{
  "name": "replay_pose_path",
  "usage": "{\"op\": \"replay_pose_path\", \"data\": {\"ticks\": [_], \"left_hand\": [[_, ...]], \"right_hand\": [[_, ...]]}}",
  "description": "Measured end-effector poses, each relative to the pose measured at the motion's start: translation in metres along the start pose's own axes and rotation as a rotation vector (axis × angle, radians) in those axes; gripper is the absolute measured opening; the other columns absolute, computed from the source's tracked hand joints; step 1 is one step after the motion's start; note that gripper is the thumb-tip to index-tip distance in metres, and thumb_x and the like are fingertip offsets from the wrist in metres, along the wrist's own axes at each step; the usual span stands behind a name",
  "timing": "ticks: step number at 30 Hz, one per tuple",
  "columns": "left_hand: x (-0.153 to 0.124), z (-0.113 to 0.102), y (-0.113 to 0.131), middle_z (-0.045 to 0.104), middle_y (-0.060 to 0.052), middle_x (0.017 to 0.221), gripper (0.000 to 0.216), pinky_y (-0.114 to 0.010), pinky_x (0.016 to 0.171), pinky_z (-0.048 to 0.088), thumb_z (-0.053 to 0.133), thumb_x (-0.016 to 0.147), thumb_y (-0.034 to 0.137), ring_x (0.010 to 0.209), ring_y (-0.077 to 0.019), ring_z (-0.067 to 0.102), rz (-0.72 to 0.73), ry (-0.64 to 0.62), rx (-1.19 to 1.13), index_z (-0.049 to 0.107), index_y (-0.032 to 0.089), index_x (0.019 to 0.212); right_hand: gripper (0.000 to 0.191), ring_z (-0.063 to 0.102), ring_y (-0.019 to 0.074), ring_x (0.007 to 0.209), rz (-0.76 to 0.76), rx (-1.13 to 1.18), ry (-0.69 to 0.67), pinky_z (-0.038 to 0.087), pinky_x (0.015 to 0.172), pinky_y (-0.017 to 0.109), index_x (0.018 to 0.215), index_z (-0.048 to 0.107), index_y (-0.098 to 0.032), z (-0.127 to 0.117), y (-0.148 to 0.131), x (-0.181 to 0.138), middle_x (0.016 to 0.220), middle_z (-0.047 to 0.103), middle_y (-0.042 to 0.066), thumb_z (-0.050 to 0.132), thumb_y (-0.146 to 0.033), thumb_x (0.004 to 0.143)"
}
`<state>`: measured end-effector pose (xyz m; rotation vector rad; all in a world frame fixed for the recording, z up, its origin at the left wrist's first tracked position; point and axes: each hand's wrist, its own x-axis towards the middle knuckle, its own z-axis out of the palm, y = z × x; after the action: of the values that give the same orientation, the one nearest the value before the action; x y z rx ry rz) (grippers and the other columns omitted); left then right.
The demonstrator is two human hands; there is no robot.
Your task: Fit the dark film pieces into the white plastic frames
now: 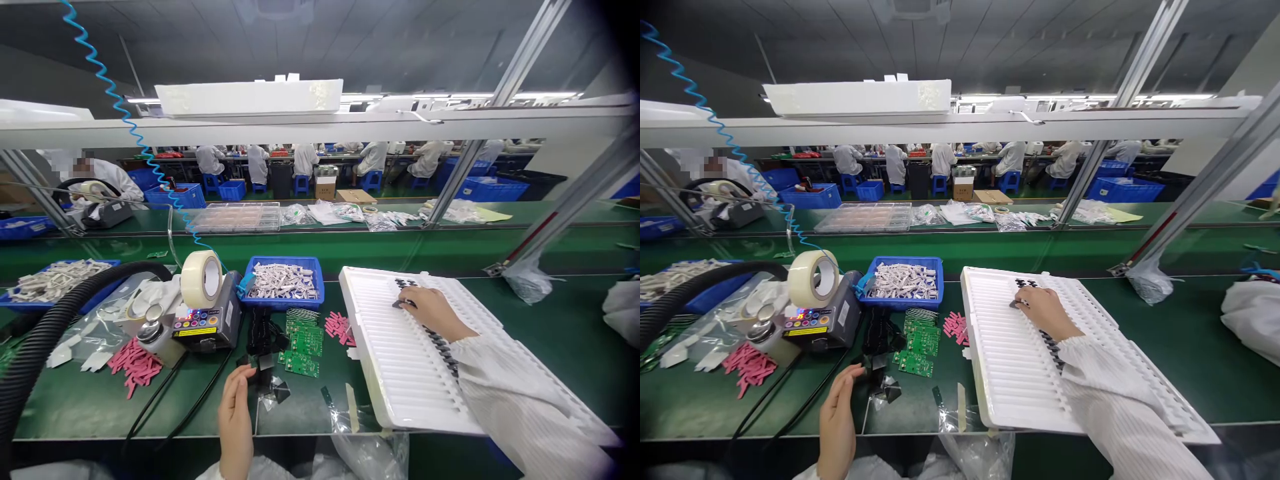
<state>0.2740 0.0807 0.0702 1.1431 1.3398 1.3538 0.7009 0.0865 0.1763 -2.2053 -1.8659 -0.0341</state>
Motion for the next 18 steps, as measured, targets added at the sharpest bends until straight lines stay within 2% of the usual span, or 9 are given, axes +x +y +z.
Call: {"op": "replay_pose_path", "data": {"ticks": [3, 6, 8, 10, 12, 14, 15, 17, 18], "left_hand": [[-0.002, -0.003, -0.003, 0.057, -0.007, 0.107, 0.031, -0.038, 0.102, 0.029, 0.048, 0.080, 0.046, 0.113, -0.0244, 0.046, -0.014, 0.001, -0.014, 0.065, 0.021, 0.085], [-0.009, 0.000, -0.001, 0.058, -0.007, 0.103, 0.033, -0.038, 0.098, 0.032, 0.048, 0.079, 0.049, 0.108, -0.0253, 0.047, -0.032, -0.029, -0.014, 0.065, 0.020, 0.081], [-0.015, 0.004, 0.005, 0.060, -0.006, 0.093, 0.034, -0.036, 0.091, 0.036, 0.046, 0.080, 0.049, 0.098, -0.0242, 0.051, -0.038, -0.072, -0.004, 0.064, 0.020, 0.077], [-0.022, 0.008, 0.012, 0.061, -0.005, 0.080, 0.035, -0.034, 0.082, 0.040, 0.043, 0.082, 0.047, 0.084, -0.0221, 0.055, -0.036, -0.121, 0.011, 0.063, 0.020, 0.073], [-0.025, 0.010, 0.017, 0.061, -0.005, 0.074, 0.037, -0.033, 0.075, 0.042, 0.041, 0.083, 0.046, 0.076, -0.0212, 0.056, -0.024, -0.151, 0.027, 0.064, 0.019, 0.071], [-0.023, 0.010, 0.019, 0.063, -0.006, 0.070, 0.032, -0.033, 0.071, 0.043, 0.049, 0.079, 0.041, 0.073, -0.0218, 0.058, -0.020, -0.174, 0.052, 0.066, 0.018, 0.065], [-0.020, 0.008, 0.019, 0.064, -0.007, 0.068, 0.029, -0.034, 0.071, 0.043, 0.053, 0.076, 0.037, 0.072, -0.0224, 0.059, -0.022, -0.183, 0.064, 0.068, 0.017, 0.062], [-0.016, 0.004, 0.019, 0.065, -0.009, 0.068, 0.025, -0.035, 0.072, 0.042, 0.056, 0.075, 0.032, 0.073, -0.0234, 0.059, -0.039, -0.175, 0.080, 0.070, 0.016, 0.061], [-0.015, 0.002, 0.019, 0.065, -0.009, 0.069, 0.025, -0.036, 0.073, 0.042, 0.056, 0.075, 0.030, 0.074, -0.0239, 0.059, -0.051, -0.175, 0.078, 0.071, 0.015, 0.062]], "right_hand": [[0.031, 0.058, 0.0290, 0.092, -0.057, 0.065, 0.036, 0.040, 0.082, 0.043, 0.095, 0.065, -0.017, -0.016, -0.040, 0.005, 0.098, 0.066, 0.013, 0.037, -0.026, 0.085], [0.033, 0.058, 0.0223, 0.096, -0.201, 0.155, -0.033, 0.043, 0.082, 0.033, 0.106, 0.061, -0.019, -0.007, -0.109, 0.014, 0.107, 0.064, 0.008, 0.035, -0.030, 0.089], [0.021, 0.062, 0.0176, 0.080, -0.339, 0.200, -0.179, 0.045, 0.072, 0.025, 0.092, 0.066, -0.022, 0.016, -0.162, 0.021, 0.089, 0.068, 0.002, 0.049, -0.031, 0.082], [0.006, 0.062, 0.0153, 0.065, -0.456, 0.203, -0.313, 0.045, 0.061, 0.022, 0.072, 0.068, -0.022, 0.042, -0.209, 0.024, 0.069, 0.067, -0.001, 0.063, -0.024, 0.069], [0.005, 0.062, 0.0172, 0.062, -0.529, 0.167, -0.362, 0.044, 0.058, 0.023, 0.061, 0.066, -0.020, 0.062, -0.239, 0.024, 0.063, 0.064, 0.001, 0.064, -0.015, 0.061], [0.012, 0.063, 0.0243, 0.072, -0.560, 0.124, -0.321, 0.046, 0.063, 0.030, 0.065, 0.067, -0.019, 0.071, -0.247, 0.028, 0.075, 0.066, 0.009, 0.060, -0.010, 0.060], [0.019, 0.063, 0.0288, 0.079, -0.565, 0.108, -0.280, 0.046, 0.066, 0.035, 0.074, 0.069, -0.018, 0.072, -0.242, 0.033, 0.083, 0.065, 0.013, 0.057, -0.010, 0.062], [0.025, 0.062, 0.0330, 0.082, -0.555, 0.104, -0.222, 0.047, 0.066, 0.042, 0.091, 0.068, -0.023, 0.067, -0.220, 0.045, 0.093, 0.062, 0.018, 0.057, -0.015, 0.069], [0.023, 0.061, 0.0326, 0.085, -0.516, 0.175, -0.174, 0.047, 0.068, 0.043, 0.093, 0.067, -0.029, 0.063, -0.206, 0.050, 0.099, 0.061, 0.018, 0.060, -0.021, 0.072]]}}
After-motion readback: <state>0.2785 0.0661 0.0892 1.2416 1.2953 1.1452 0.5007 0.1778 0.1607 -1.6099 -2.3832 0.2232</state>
